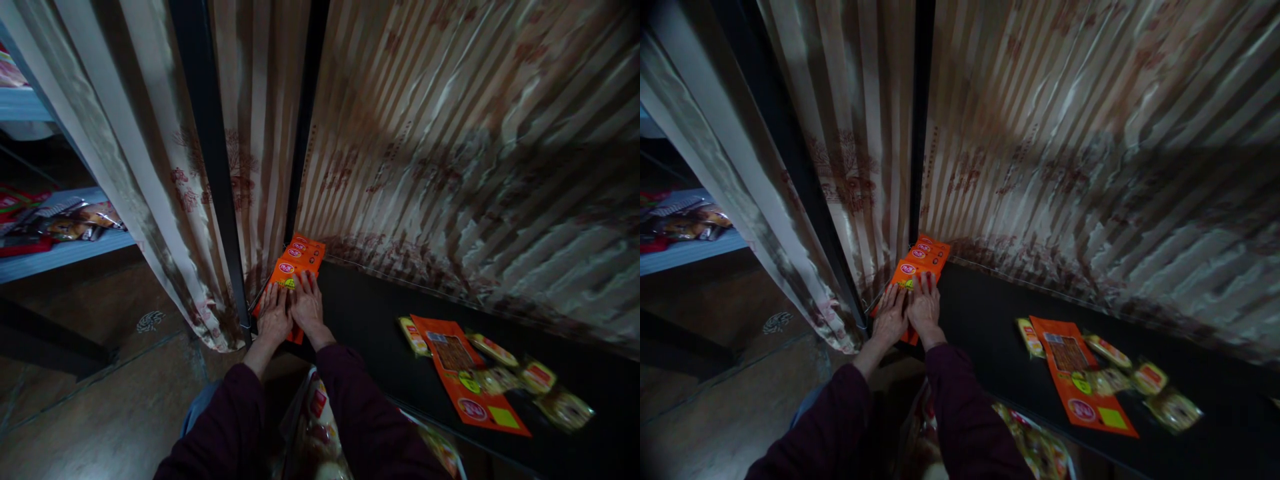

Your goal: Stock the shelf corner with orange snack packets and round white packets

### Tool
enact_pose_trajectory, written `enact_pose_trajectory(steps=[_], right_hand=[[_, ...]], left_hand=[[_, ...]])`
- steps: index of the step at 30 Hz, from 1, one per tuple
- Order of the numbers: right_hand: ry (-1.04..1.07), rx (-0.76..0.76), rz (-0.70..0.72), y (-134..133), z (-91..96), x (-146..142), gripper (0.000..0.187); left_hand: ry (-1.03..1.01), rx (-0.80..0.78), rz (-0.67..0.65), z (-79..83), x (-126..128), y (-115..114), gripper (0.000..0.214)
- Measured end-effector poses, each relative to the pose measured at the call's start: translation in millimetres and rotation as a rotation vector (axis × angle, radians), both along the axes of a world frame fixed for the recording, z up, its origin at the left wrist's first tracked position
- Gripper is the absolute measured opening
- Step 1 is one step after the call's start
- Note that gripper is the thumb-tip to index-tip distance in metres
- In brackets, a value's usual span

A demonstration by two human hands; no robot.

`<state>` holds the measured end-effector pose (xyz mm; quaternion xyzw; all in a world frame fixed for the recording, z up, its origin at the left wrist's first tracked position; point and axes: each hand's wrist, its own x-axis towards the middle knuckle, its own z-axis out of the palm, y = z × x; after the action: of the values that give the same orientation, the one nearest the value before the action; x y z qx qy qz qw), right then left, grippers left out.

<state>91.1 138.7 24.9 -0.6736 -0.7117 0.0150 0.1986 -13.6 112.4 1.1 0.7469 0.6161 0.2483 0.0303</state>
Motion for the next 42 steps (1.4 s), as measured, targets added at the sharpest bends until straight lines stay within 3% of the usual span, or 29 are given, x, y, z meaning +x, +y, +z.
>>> enact_pose_trajectory(steps=[7, 12, 20, 23, 27, 30, 42], right_hand=[[-0.09, -0.176, 0.009, 36.8, 8.8, -2.2, 0.05], [-0.102, -0.332, -0.049, 48.9, 3.7, -3.9, 0.052], [-0.086, -0.364, -0.044, 51.2, 4.9, -3.1, 0.053], [-0.067, -0.266, -0.035, 45.6, 10.1, -1.1, 0.052], [-0.049, -0.086, 0.0, 27.0, 11.7, 3.2, 0.049], [0.0, -0.043, -0.034, 4.4, 7.7, 7.4, 0.046], [0.17, 0.135, -0.121, -112.4, -22.4, 65.0, 0.039]], left_hand=[[-0.029, -0.06, 0.0, -6.1, 1.4, 2.8, 0.055], [-0.009, -0.136, -0.017, -4.8, 0.6, 2.9, 0.059], [-0.003, -0.155, -0.001, -2.3, -1.1, 0.1, 0.068], [0.011, -0.122, -0.011, -2.1, -2.4, 0.0, 0.069], [0.038, -0.073, -0.006, -1.5, -2.6, -0.5, 0.069], [0.045, -0.035, 0.003, 0.8, -2.7, -2.1, 0.064], [-0.059, 0.116, -0.094, 10.3, 11.5, -17.8, 0.047]])
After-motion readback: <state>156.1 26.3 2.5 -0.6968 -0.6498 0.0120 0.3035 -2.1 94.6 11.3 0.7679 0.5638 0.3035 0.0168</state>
